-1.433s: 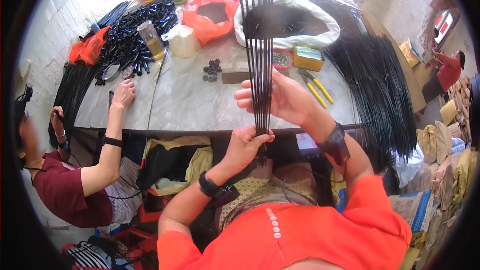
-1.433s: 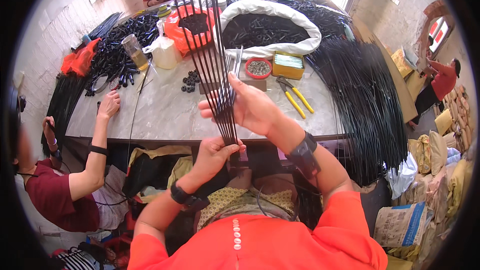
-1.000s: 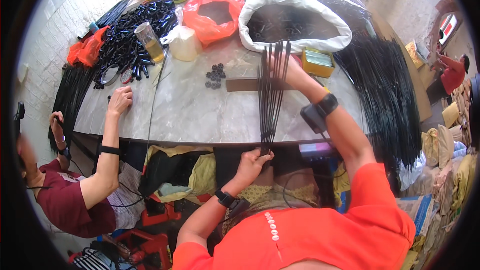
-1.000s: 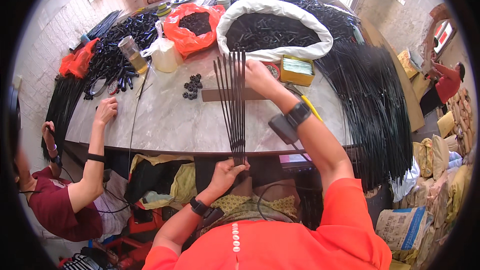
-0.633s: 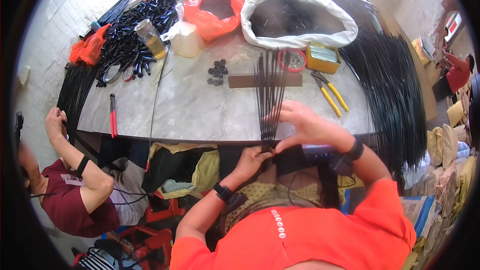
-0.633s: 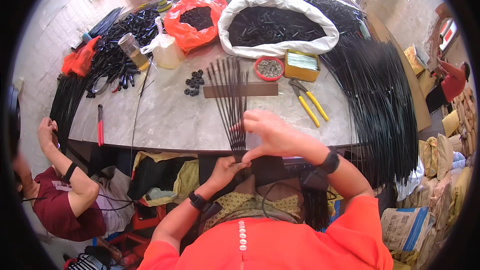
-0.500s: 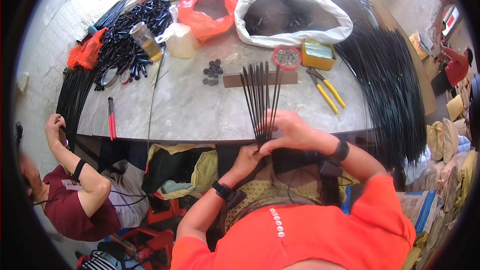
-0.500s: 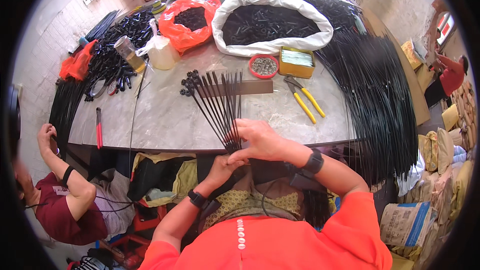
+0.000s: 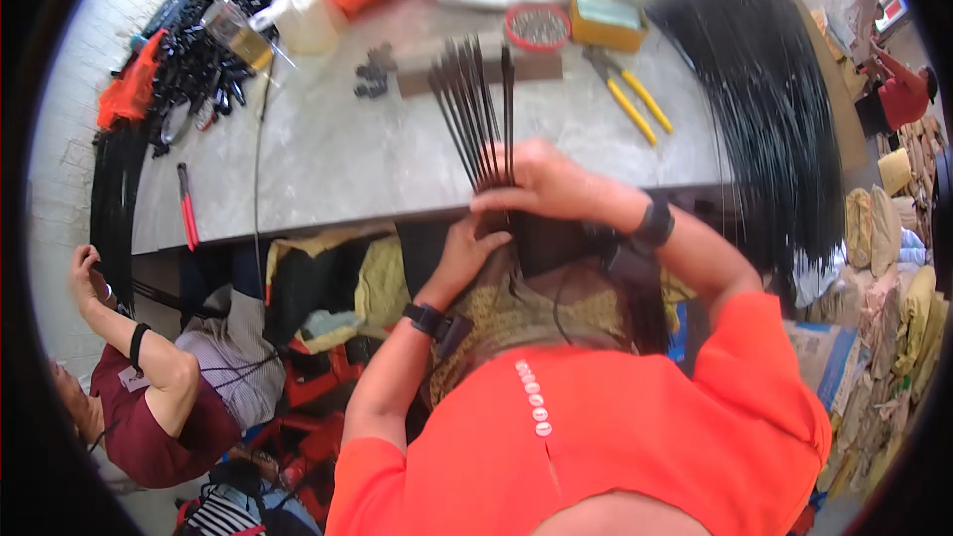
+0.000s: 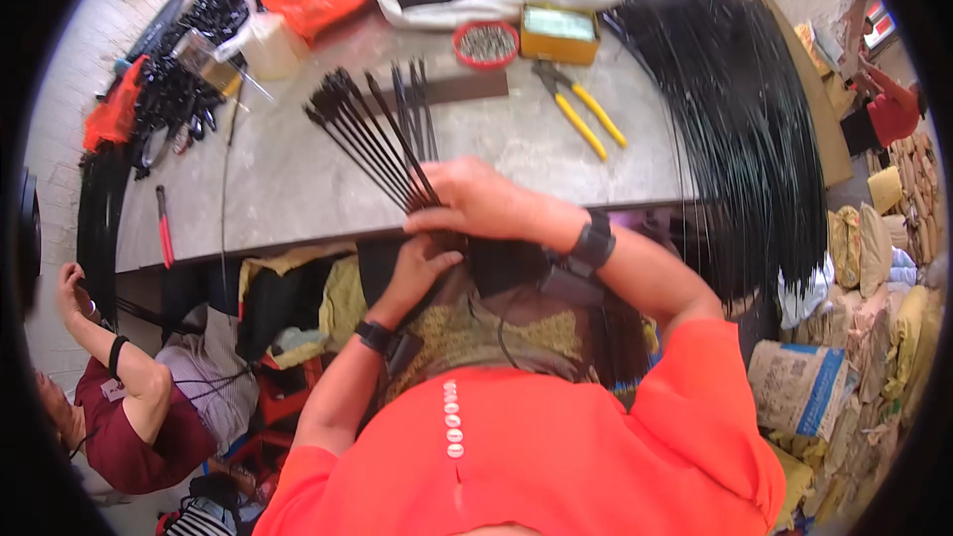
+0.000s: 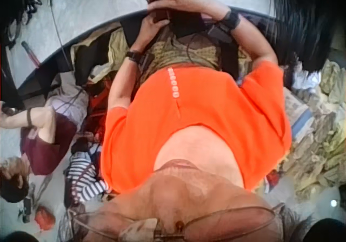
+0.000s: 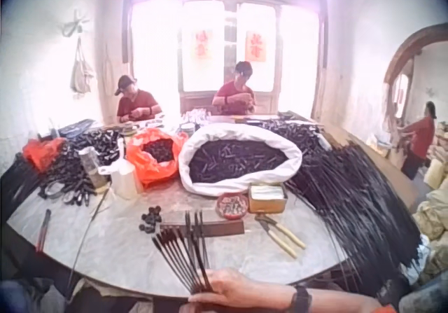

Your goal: The person gathers a bundle of umbrella ribs and inserts their ends into a plastic hub, then wraps a wire around the ribs and uses a pair of pliers to twist and tighten the wire to secure the assembly.

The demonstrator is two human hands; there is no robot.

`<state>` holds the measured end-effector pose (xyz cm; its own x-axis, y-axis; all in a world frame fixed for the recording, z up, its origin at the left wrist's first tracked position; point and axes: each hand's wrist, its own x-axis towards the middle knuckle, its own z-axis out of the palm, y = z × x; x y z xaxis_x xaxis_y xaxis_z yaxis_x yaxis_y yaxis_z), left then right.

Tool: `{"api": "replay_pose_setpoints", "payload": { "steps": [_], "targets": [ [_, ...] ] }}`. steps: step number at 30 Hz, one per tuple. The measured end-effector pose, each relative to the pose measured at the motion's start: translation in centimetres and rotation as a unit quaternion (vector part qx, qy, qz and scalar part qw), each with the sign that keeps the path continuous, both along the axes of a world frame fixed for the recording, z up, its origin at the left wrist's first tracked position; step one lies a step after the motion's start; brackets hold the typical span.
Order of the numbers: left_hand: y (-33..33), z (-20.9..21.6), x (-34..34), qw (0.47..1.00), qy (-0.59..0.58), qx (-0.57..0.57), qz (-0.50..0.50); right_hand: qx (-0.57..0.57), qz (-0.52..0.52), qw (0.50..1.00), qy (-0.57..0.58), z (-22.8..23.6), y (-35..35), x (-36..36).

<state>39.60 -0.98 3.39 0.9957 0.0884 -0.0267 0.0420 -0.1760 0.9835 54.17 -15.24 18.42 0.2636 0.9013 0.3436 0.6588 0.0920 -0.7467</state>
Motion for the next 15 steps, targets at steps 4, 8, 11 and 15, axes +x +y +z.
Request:
{"api": "replay_pose_setpoints", "payload": {
  "steps": [4, 8, 11, 15],
  "targets": [
    [-1.5, -0.1, -1.8, 0.987, 0.013, 0.09, 0.132, -0.01, 0.002, 0.999, -0.035, 0.5, -0.2, 0.1],
    [-1.3, 0.8, -5.0, 0.964, -0.025, 0.258, 0.061, 0.024, -0.018, 0.999, -0.025, 1.1, -0.8, 0.0],
    [-0.7, 2.5, -6.9, 0.913, -0.096, 0.394, 0.042, 0.037, -0.022, 0.998, -0.045, 0.3, -1.1, 0.2],
    [-1.1, 4.8, -10.1, 0.871, -0.06, 0.488, -0.012, 0.022, -0.027, 0.999, -0.036, -1.5, -1.5, -0.2]
  ]
}}
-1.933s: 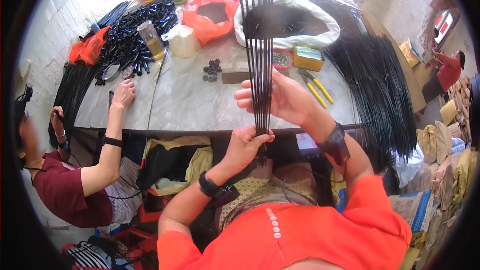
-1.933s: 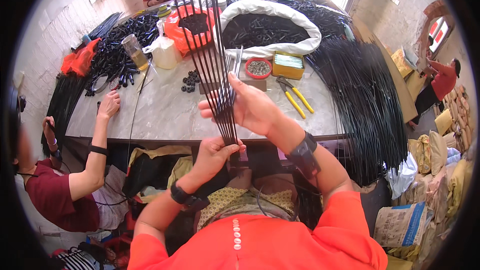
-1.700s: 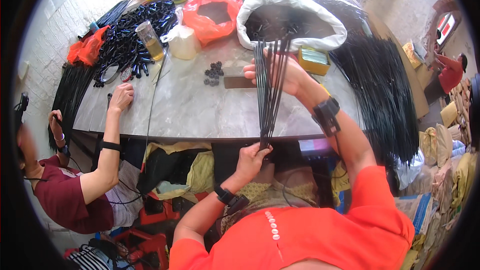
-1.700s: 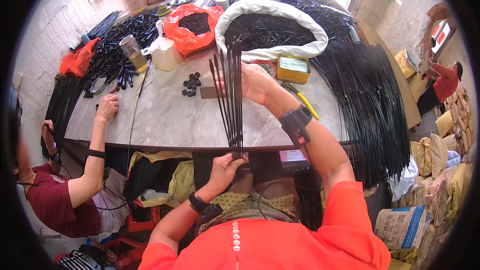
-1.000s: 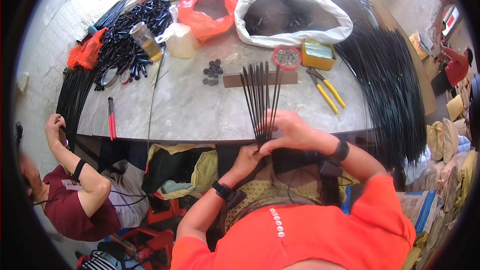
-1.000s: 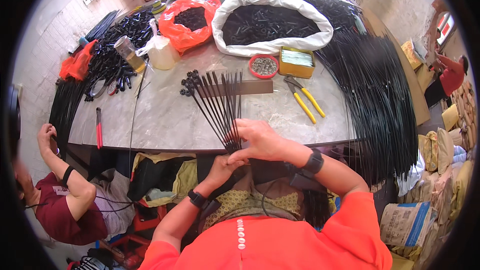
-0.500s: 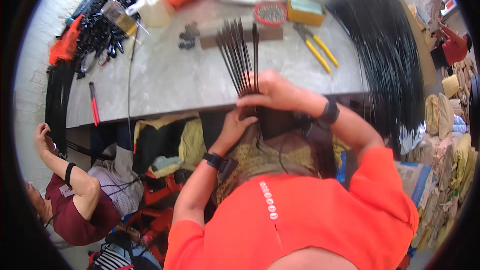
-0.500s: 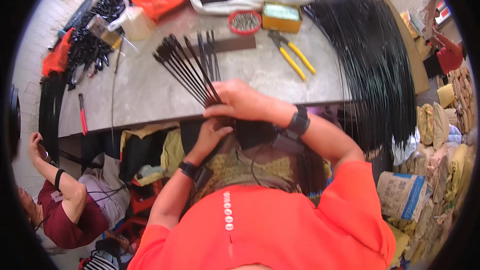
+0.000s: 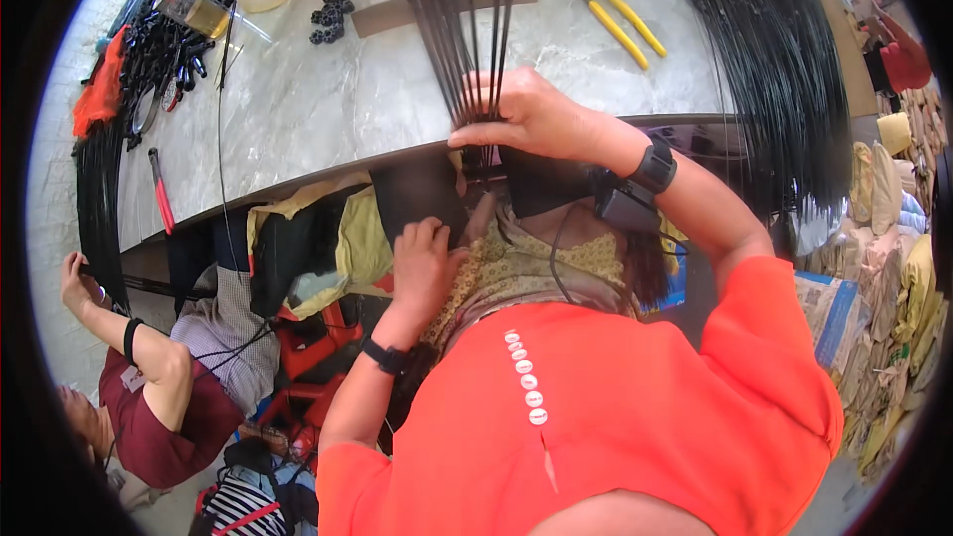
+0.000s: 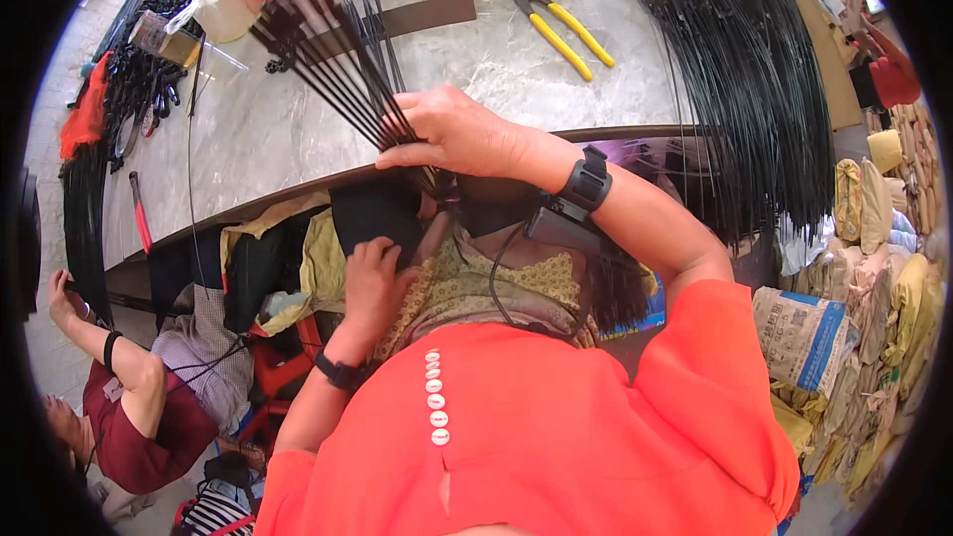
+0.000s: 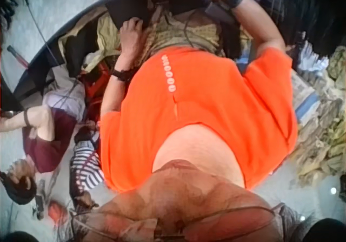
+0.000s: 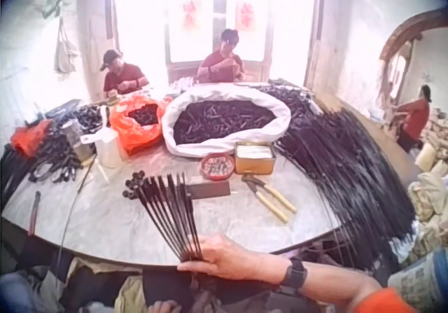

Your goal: The person gathers a bundle of umbrella ribs and inserts their ends into a plastic hub, then wraps a wire around the ribs and uses a pair of pliers to twist and tighten the wire to secure the assembly.

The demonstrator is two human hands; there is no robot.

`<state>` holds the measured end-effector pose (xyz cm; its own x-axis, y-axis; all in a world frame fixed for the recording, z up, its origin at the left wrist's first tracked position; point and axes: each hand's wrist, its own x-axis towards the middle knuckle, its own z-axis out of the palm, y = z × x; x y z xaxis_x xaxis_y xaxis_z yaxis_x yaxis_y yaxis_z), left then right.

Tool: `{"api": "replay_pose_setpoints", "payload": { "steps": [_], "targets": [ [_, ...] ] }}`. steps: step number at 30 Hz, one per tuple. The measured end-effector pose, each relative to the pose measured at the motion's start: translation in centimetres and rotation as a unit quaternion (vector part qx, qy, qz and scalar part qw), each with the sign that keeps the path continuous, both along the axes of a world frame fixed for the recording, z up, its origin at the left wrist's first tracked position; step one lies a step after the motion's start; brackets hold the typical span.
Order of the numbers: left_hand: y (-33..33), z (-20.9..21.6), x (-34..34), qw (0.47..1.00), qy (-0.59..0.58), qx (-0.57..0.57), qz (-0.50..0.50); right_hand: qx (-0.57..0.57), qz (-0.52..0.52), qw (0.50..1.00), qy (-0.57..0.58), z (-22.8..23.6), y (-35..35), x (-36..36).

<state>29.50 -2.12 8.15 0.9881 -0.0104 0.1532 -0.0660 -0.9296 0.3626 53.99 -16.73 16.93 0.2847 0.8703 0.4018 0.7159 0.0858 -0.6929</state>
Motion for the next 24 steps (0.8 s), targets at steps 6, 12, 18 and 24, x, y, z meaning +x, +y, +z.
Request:
{"api": "replay_pose_setpoints", "payload": {
  "steps": [6, 12, 18, 24],
  "targets": [
    [0.4, -0.6, -3.9, 0.932, 0.103, -0.344, 0.052, 0.035, -0.004, 0.999, 0.017, 0.4, 0.3, -0.2],
    [6.3, 4.4, -8.4, 0.817, 0.083, -0.463, 0.333, 0.044, -0.021, 0.999, -0.013, -0.4, -0.4, 0.3],
    [8.1, 1.8, -8.8, 0.848, 0.011, -0.402, 0.345, 0.044, -0.019, 0.997, 0.059, 1.8, -1.1, 0.3],
    [0.6, 2.2, -0.5, 0.996, 0.023, -0.057, 0.071, 0.031, -0.025, 0.999, 0.022, 3.7, -1.0, 0.4]
  ]
}}
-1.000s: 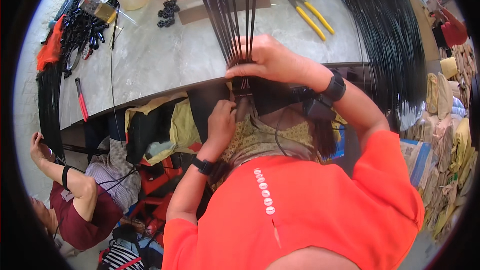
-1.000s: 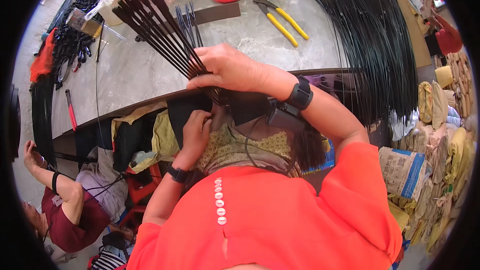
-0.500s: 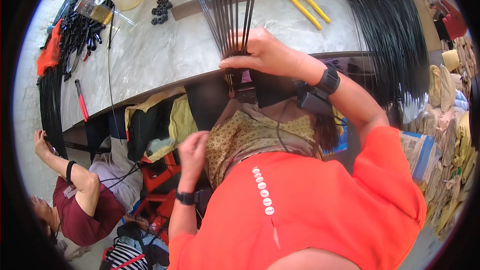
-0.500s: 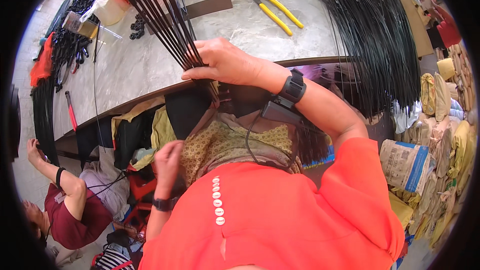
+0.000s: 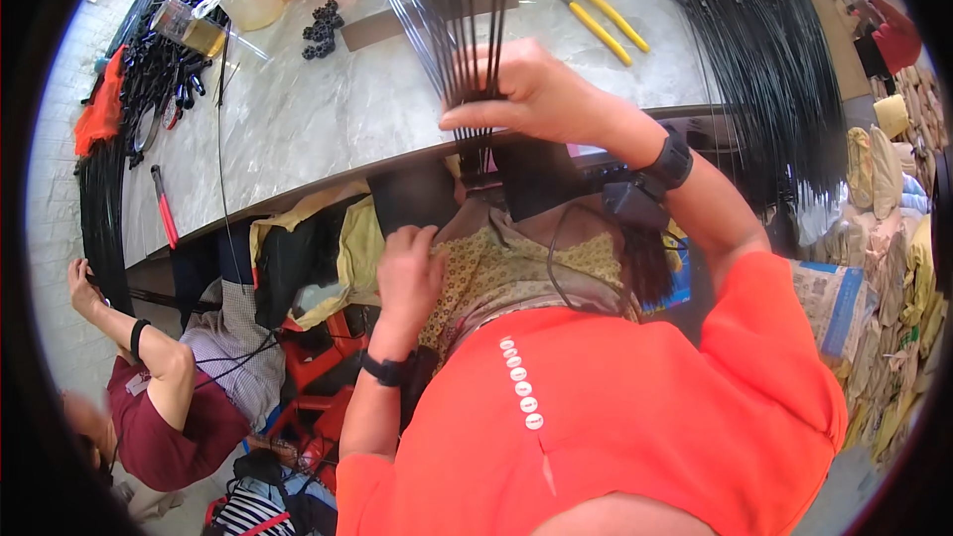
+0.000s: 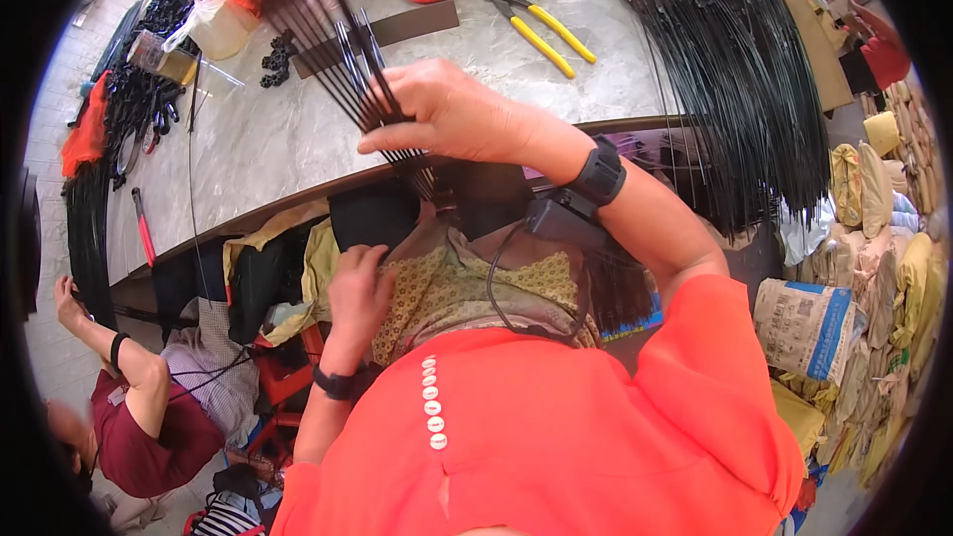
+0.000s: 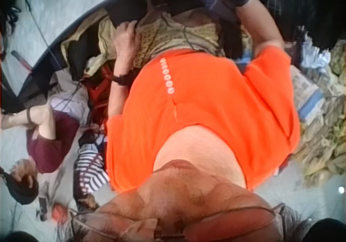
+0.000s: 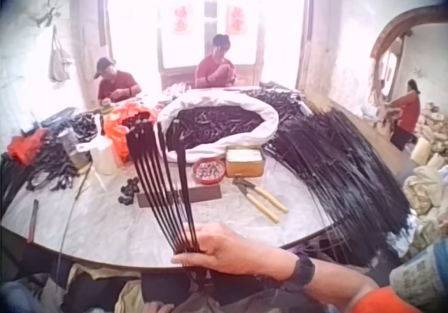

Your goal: The person gathers a bundle of umbrella ribs and inserts their ends into a plastic hub, then wraps a wire around the ribs and uses a pair of pliers to twist and tighten the wire to secure the assembly.

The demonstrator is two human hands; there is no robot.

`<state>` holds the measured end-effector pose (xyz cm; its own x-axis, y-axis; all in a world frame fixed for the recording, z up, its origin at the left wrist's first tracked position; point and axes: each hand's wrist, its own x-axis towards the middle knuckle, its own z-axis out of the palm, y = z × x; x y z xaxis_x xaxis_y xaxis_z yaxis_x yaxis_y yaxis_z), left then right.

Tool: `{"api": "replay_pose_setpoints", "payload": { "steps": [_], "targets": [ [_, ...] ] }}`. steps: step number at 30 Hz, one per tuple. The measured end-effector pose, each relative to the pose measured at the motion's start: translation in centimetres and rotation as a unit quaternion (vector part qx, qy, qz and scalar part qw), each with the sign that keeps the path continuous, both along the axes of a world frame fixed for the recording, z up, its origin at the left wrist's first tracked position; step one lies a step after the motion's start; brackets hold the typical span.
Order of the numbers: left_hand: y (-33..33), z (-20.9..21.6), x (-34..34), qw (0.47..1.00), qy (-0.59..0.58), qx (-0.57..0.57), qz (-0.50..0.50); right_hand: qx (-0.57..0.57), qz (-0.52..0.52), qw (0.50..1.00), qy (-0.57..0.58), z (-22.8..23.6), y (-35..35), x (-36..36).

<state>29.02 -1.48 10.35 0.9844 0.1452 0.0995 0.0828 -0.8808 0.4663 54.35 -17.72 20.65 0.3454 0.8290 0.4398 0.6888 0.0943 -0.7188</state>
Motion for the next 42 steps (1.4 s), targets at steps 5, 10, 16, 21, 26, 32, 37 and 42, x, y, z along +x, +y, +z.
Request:
{"api": "replay_pose_setpoints", "payload": {
  "steps": [5, 10, 16, 21, 26, 32, 37, 42],
  "targets": [
    [0.8, -0.2, -2.4, 0.986, 0.158, -0.006, 0.044, -0.02, 0.01, 0.994, -0.109, -2.9, 0.6, -1.1],
    [5.8, 6.4, -5.6, 0.97, 0.134, -0.108, 0.17, -0.019, -0.001, 0.995, -0.101, -4.9, 0.7, -1.1],
    [8.0, 6.3, -4.6, 0.975, -0.039, 0.173, 0.133, -0.03, -0.012, 0.994, -0.108, -5.1, 0.8, -0.7],
    [0.3, -0.4, 1.5, 0.987, -0.085, -0.024, -0.137, -0.011, -0.005, 0.997, -0.075, -4.4, 0.7, -1.0],
    [-4.6, -16.8, 3.3, 0.899, 0.282, -0.137, -0.305, -0.023, 0.007, 0.998, -0.06, -3.5, 1.2, -2.2],
    [-2.1, -2.9, 7.2, 0.93, 0.202, -0.145, -0.269, -0.045, -0.021, 0.998, -0.046, -4.5, 0.0, -1.8],
    [3.6, 12.0, 8.0, 0.924, 0.018, -0.382, 0.032, -0.038, -0.021, 0.998, -0.04, -4.4, 0.7, -1.9],
    [2.5, 17.1, 13.5, 0.878, -0.192, -0.43, -0.089, -0.045, -0.036, 0.998, -0.034, -4.0, 1.1, -2.1]
  ]
}}
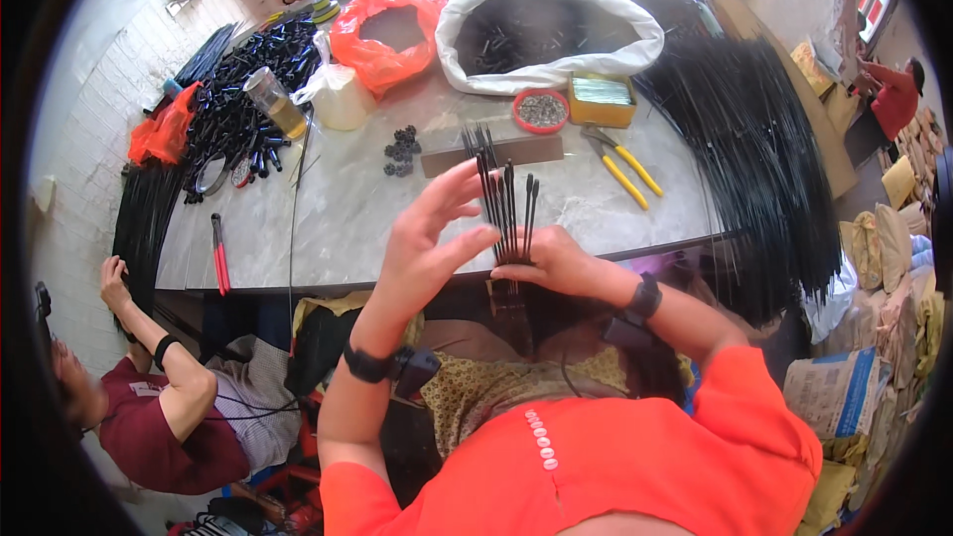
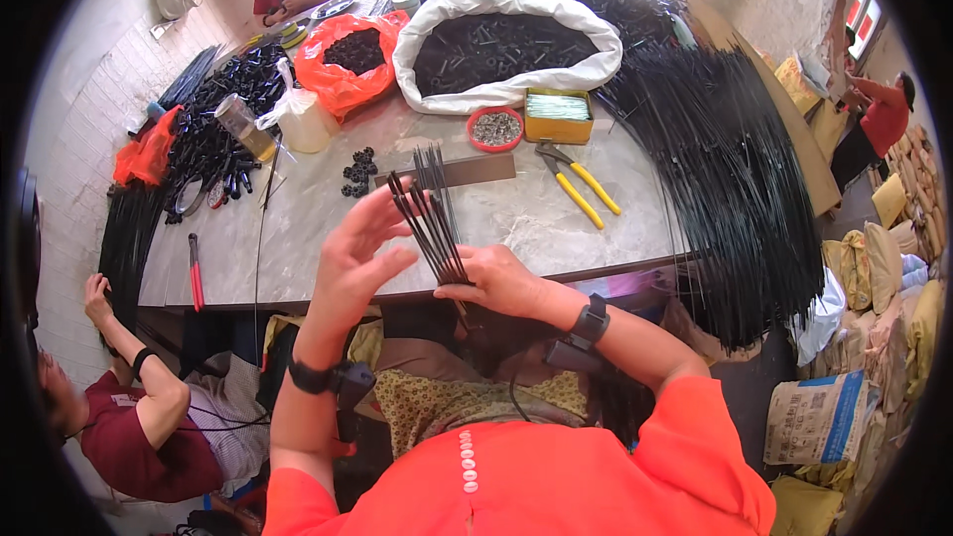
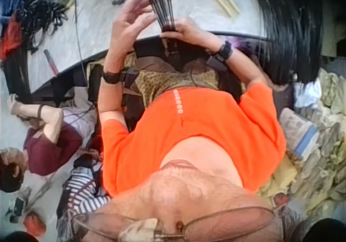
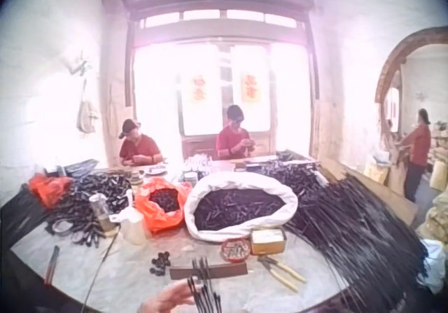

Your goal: The person gathers a bundle of umbrella ribs and inserts their ends into a plastic hub, then wraps a wire around the ribs and uses a pair of pliers to twist and tighten the wire to secure the assembly.

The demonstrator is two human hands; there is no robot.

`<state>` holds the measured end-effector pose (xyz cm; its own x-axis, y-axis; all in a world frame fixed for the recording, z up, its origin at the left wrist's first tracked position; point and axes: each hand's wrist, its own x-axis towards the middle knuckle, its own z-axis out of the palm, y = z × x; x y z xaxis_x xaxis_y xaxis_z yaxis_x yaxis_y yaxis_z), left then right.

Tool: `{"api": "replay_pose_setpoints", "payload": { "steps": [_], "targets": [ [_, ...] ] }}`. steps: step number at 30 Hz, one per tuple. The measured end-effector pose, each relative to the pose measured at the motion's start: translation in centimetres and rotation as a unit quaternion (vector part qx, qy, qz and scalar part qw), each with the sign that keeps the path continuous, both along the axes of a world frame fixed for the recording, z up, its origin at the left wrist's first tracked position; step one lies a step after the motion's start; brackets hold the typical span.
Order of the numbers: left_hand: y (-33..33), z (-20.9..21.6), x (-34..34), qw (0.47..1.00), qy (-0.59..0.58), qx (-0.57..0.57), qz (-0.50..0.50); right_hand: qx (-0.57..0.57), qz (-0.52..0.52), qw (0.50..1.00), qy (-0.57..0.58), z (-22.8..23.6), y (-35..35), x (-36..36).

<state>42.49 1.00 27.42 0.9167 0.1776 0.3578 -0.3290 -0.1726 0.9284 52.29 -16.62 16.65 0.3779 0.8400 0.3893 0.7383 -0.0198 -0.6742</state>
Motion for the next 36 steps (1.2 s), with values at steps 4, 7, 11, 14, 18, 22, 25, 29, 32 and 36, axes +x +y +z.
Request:
{"api": "replay_pose_setpoints", "payload": {
  "steps": [4, 7, 11, 14, 18, 22, 25, 29, 32, 36],
  "targets": [
    [-0.4, 1.2, 1.5, 0.98, 0.05, -0.136, -0.138, -0.004, -0.005, 0.999, 0.042, 0.7, -0.1, -0.3],
    [-0.3, 1.6, 1.6, 0.979, 0.067, -0.096, -0.169, -0.013, -0.007, 0.998, 0.062, 0.7, 0.0, -0.2],
    [-0.8, 2.0, 1.6, 0.978, 0.051, -0.121, -0.16, -0.013, -0.014, 0.998, 0.061, 0.0, 0.1, 0.4],
    [-0.8, 2.0, 1.5, 0.982, 0.055, -0.114, -0.144, -0.019, -0.012, 0.997, 0.073, 0.0, 0.2, 0.5],
    [-0.7, 1.9, 1.6, 0.983, 0.056, -0.097, -0.145, -0.019, -0.016, 0.994, 0.103, 0.0, 0.2, 0.4],
    [-0.7, 2.0, 1.8, 0.985, 0.05, -0.092, -0.139, -0.029, -0.013, 0.993, 0.11, -0.2, 0.3, 0.4],
    [-1.1, 2.4, 1.7, 0.984, 0.049, -0.123, -0.117, -0.017, -0.016, 0.995, 0.098, -0.2, 0.3, 0.3],
    [-0.4, 2.2, 1.6, 0.989, 0.046, -0.067, -0.121, -0.003, -0.016, 0.996, 0.087, -0.2, 0.3, 0.3],
    [0.0, 2.2, 1.7, 0.99, 0.047, -0.043, -0.127, -0.003, -0.014, 0.996, 0.082, -0.5, 0.4, 0.3],
    [0.4, 2.0, 2.2, 0.991, 0.047, -0.033, -0.122, 0.015, -0.006, 0.994, 0.104, -0.1, 0.4, 0.2]
  ]
}}
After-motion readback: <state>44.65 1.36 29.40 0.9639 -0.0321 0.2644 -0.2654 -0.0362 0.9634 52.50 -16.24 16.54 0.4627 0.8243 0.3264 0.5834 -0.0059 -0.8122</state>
